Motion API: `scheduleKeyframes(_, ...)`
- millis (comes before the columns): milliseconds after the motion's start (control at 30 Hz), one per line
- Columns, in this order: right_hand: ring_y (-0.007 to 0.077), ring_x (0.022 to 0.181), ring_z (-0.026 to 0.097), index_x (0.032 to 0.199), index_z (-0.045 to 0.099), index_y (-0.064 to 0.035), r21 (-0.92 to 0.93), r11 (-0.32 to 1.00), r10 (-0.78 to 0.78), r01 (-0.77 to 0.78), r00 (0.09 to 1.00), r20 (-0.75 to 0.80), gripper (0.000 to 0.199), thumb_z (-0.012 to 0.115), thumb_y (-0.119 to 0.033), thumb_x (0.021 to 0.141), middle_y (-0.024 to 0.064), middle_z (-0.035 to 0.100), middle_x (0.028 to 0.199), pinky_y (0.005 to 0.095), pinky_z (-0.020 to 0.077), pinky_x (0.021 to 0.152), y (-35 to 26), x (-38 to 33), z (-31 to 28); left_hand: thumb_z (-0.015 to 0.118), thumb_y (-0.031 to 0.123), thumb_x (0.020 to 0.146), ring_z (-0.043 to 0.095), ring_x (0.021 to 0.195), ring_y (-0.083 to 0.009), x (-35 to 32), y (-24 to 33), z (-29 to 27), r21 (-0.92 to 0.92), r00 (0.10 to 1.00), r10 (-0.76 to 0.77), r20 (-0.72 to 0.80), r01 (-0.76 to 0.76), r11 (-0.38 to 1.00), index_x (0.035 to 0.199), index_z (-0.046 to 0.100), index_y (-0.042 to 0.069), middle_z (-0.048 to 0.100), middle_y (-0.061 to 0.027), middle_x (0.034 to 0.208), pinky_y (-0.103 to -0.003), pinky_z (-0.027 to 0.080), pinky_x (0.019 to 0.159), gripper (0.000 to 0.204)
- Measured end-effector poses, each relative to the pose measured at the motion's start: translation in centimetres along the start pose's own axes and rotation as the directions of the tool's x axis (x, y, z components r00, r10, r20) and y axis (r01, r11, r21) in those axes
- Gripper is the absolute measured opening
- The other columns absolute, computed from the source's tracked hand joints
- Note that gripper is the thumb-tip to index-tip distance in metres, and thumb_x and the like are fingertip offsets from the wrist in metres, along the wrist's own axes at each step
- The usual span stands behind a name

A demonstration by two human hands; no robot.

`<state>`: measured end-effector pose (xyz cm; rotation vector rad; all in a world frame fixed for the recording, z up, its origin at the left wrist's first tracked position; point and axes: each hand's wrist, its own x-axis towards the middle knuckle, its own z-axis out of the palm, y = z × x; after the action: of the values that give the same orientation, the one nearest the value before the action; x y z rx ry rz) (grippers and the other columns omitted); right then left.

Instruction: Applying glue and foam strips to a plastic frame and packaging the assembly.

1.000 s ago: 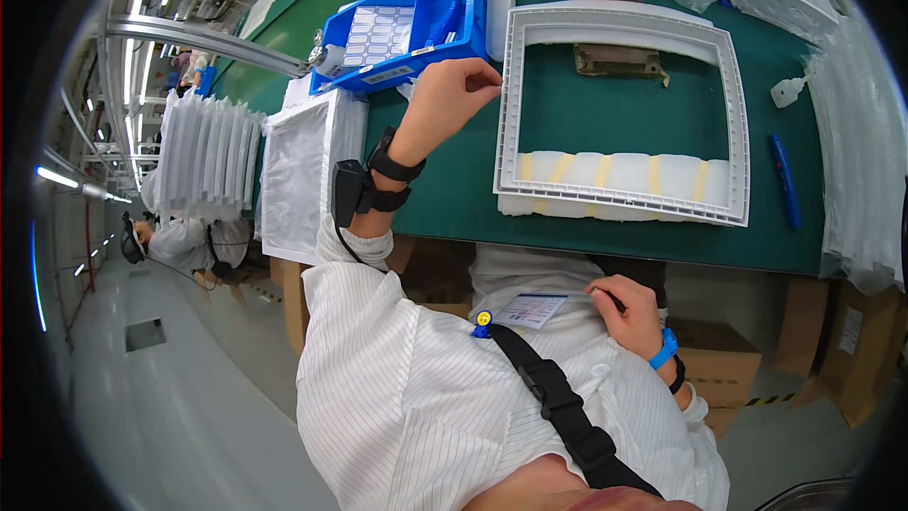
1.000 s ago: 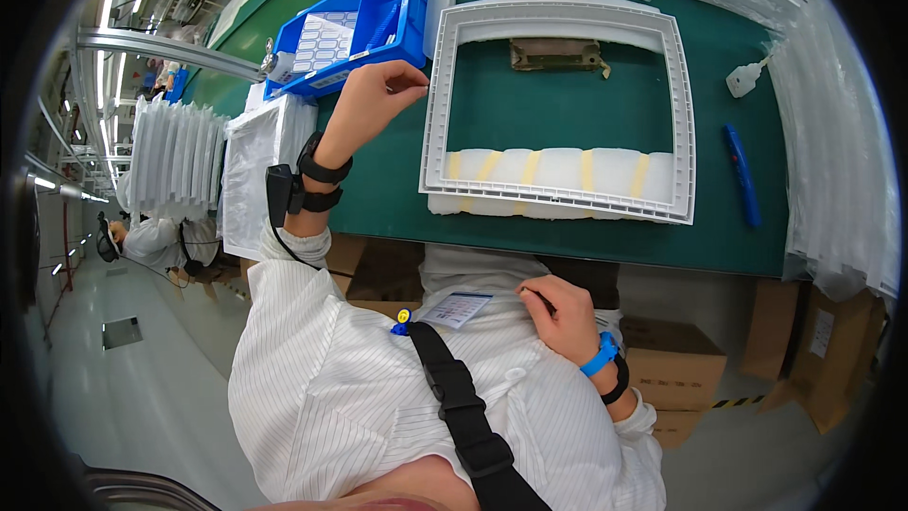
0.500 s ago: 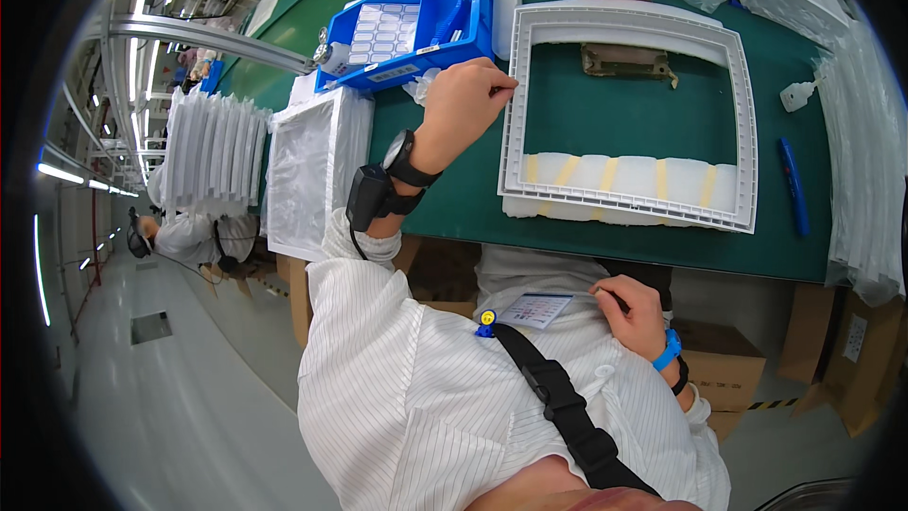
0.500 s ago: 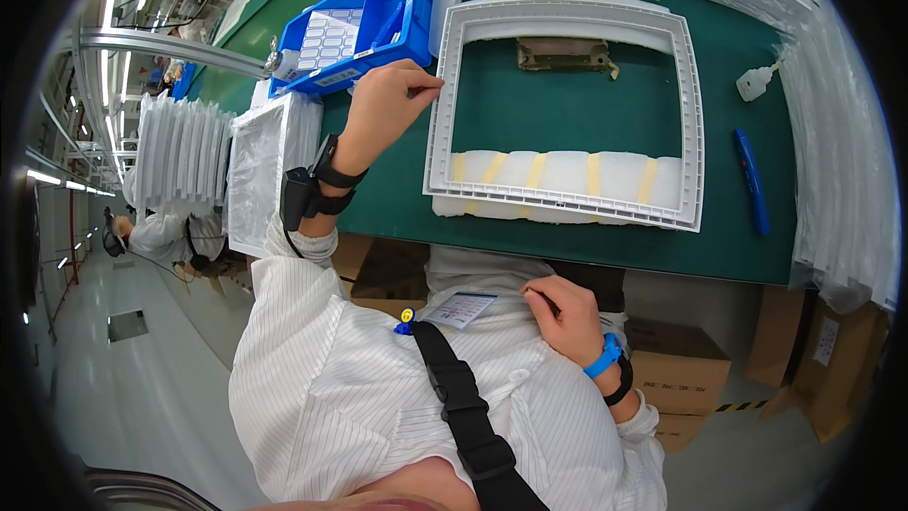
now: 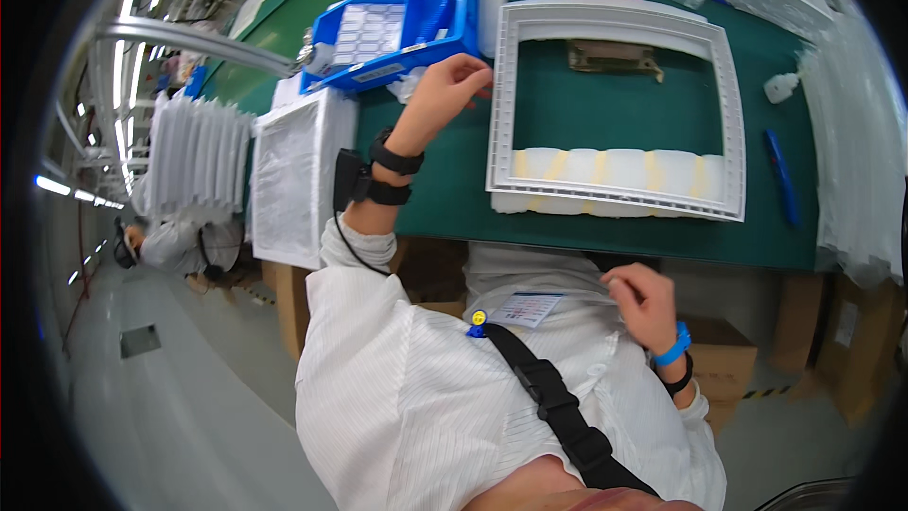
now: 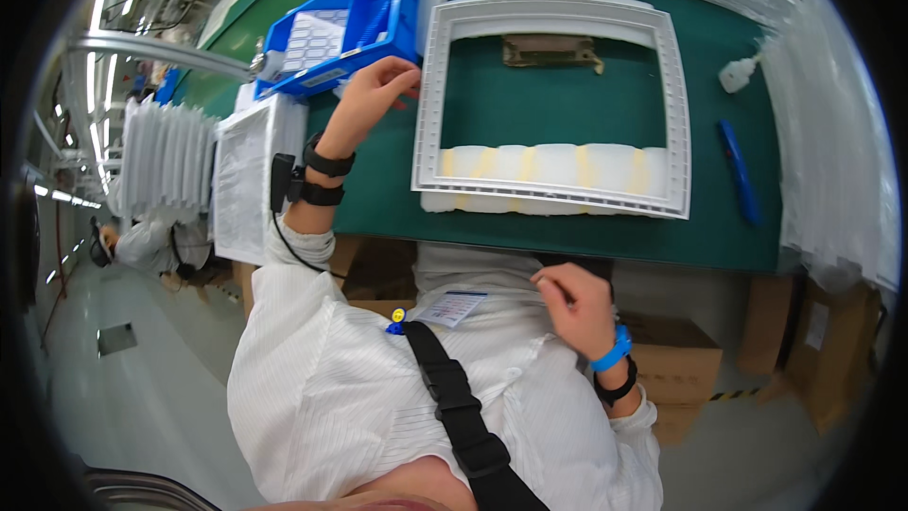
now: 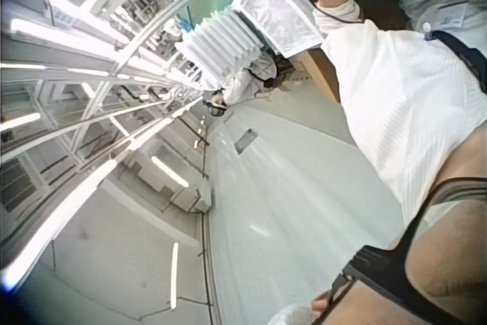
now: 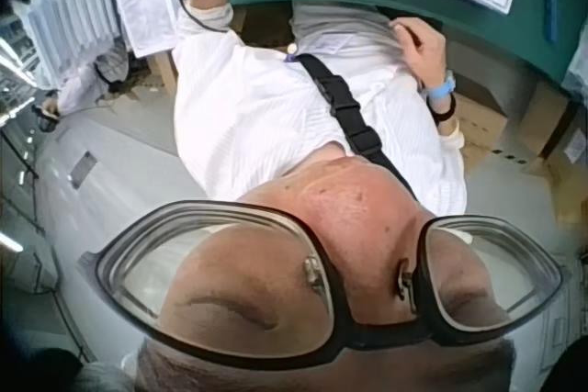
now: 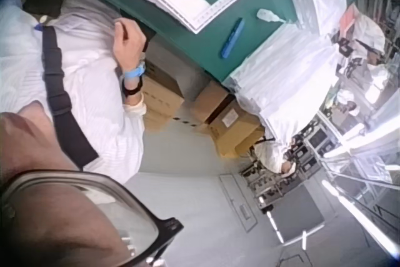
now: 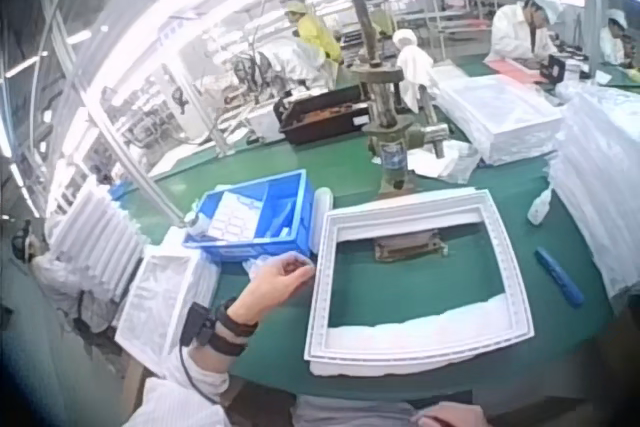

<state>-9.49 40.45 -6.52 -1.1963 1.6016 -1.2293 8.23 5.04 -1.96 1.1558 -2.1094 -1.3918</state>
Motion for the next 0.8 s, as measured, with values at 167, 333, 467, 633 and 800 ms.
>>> scheduleKeyframes(167,0.0058,0.061,0.045,0.091,0.065,0.0005,-0.293,0.943,-0.008,-0.154,0.875,-0.485,0.011,0.066,-0.011,0.091,0.0011,0.060,0.072,0.0244,0.0395,0.055,-1.3,2.6,-9.8,0.059,0.028,0.098,0.064,0.085,-0.0101,-0.2,-3.4,-0.1,-0.222,0.998,-0.052,0.020,0.055,0.973,0.102,0.066,0.006,0.068,-0.0016,0.092,-0.024,0.051,0.072,0.023)
scheduleKeyframes(333,0.0373,0.091,0.063,0.109,0.066,-0.0078,-0.832,0.495,-0.324,-0.252,0.834,-0.446,0.029,0.066,-0.029,0.090,0.0154,0.065,0.097,0.0451,0.0498,0.077,2.6,8.8,-20.3,0.057,0.027,0.100,0.064,0.084,-0.0083,1.7,-6.4,1.1,-0.517,0.997,0.028,0.077,0.016,0.856,0.095,0.065,0.007,0.068,-0.0013,0.091,-0.023,0.050,0.072,0.022)
scheduleKeyframes(467,0.0389,0.095,0.063,0.110,0.066,-0.0072,-0.863,0.362,-0.082,-0.352,0.911,-0.405,0.035,0.067,-0.034,0.088,0.0171,0.067,0.102,0.0470,0.0500,0.080,4.8,12.0,-22.3,0.055,0.026,0.100,0.064,0.084,-0.0102,0.9,-6.8,1.3,-0.486,0.992,0.103,0.069,-0.056,0.872,0.098,0.065,0.005,0.068,-0.0029,0.091,-0.023,0.051,0.073,0.023)
scheduleKeyframes(633,0.0390,0.088,0.066,0.115,0.066,-0.0054,-0.885,0.395,-0.279,-0.247,0.885,-0.372,0.032,0.066,-0.026,0.090,0.0186,0.070,0.101,0.0433,0.0518,0.075,2.2,10.9,-23.5,0.057,0.030,0.099,0.063,0.085,-0.0102,1.1,-6.2,1.6,-0.447,0.979,0.177,0.102,-0.114,0.887,0.096,0.065,0.003,0.067,-0.0027,0.091,-0.025,0.052,0.073,0.028)
scheduleKeyframes(800,0.0340,0.083,0.065,0.111,0.067,-0.0040,-0.836,0.538,-0.217,0.106,0.976,-0.016,0.027,0.065,-0.021,0.091,0.0159,0.066,0.094,0.0393,0.0499,0.071,-10.9,14.1,-11.5,0.060,0.033,0.098,0.061,0.082,-0.0088,0.5,-7.1,1.6,-0.468,0.981,0.173,0.091,-0.112,0.877,0.093,0.066,0.004,0.065,-0.0009,0.089,-0.024,0.052,0.070,0.030)
